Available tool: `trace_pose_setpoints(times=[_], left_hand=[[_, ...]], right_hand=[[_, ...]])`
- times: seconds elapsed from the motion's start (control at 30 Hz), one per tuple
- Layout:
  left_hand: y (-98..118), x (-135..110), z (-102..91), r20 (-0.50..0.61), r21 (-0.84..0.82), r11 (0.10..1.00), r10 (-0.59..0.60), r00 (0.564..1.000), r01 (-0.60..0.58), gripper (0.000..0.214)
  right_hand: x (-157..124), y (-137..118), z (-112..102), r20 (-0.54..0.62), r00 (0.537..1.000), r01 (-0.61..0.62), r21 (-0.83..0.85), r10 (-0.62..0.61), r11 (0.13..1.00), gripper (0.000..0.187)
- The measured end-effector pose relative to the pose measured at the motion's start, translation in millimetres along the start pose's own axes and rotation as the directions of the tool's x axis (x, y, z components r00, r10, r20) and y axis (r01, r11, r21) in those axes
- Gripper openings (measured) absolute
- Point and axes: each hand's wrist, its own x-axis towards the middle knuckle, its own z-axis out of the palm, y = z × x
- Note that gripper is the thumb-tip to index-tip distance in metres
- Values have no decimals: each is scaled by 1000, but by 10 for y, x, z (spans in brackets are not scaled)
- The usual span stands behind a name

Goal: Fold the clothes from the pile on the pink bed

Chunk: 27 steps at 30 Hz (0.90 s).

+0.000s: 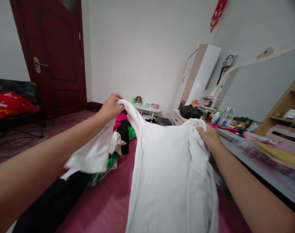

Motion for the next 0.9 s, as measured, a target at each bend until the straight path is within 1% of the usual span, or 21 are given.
trace_pose_setpoints(times=[0.03,0.07,0.1,0.13,0.17,0.2,0.23,0.27,0.33,0.37,0.43,0.47,0.5,0.53,0.63,0.67,0.7,0.73,0.8,0.83,0.9], left_hand=[[-86,24,178,-28,117,990,88,996,-84,48],[-187,-31,360,-14,206,963,178,984,-172,53],[-294,-167,534,53,254,930,261,964,-265,55],[-395,-374,691,158,247,900,329,931,-360,54],[-483,-636,822,270,194,876,384,883,-441,51],[-555,-932,924,388,111,860,424,819,-498,47],[-610,-1237,992,502,17,854,442,744,-519,45],[-651,-1528,1027,583,-61,865,436,686,-498,47],[-706,-1996,1016,688,-147,888,409,600,-437,47],[-728,-2151,986,738,-160,903,378,560,-398,51],[-772,-2299,922,807,-140,929,308,504,-344,57],[-795,-2308,903,825,-112,937,274,495,-332,58],[-819,-2288,898,830,-85,938,253,498,-335,59],[-841,-2251,907,826,-63,934,246,507,-351,59],[-885,-2116,994,805,-32,899,282,522,-436,55],[-891,-2079,1031,800,-32,886,300,520,-462,53],[-894,-2050,1067,795,-30,875,313,519,-483,52],[-896,-2027,1100,792,-28,866,324,517,-499,51],[-907,-1996,1152,789,-28,849,342,510,-527,46],[-918,-1985,1173,789,-27,843,348,506,-537,43],[-950,-1969,1204,786,-27,838,355,506,-546,39]], right_hand=[[-18,78,104,36,999,-21,-69,24,997,43],[-93,159,196,77,996,-32,-130,42,991,46],[-224,237,273,122,991,-31,-176,53,984,47],[-403,308,333,168,984,-21,-203,56,979,47],[-616,370,375,221,973,-11,-226,62,974,45],[-848,418,399,278,957,-5,-253,77,968,42],[-1082,452,404,350,930,-4,-295,112,956,41],[-1303,471,393,429,886,-4,-369,174,929,43],[-1664,460,325,531,796,13,-497,292,868,51],[-1794,434,277,554,765,29,-538,328,843,54],[-1967,342,174,579,751,63,-543,319,837,55],[-2025,279,131,599,746,79,-513,291,855,53],[-2077,205,99,631,733,94,-465,254,881,52],[-2131,124,83,675,707,107,-398,212,911,53],[-2338,-127,127,812,582,137,-163,54,977,75],[-2415,-197,164,844,537,153,-95,-2,984,77],[-2483,-255,204,865,499,168,-38,-51,985,73],[-2531,-299,240,878,472,170,3,-84,985,62],[-2521,-357,274,888,444,133,63,-116,989,31],[-2447,-378,264,895,430,90,85,-116,992,19],[-2154,-417,190,915,395,-60,108,-76,992,5]])
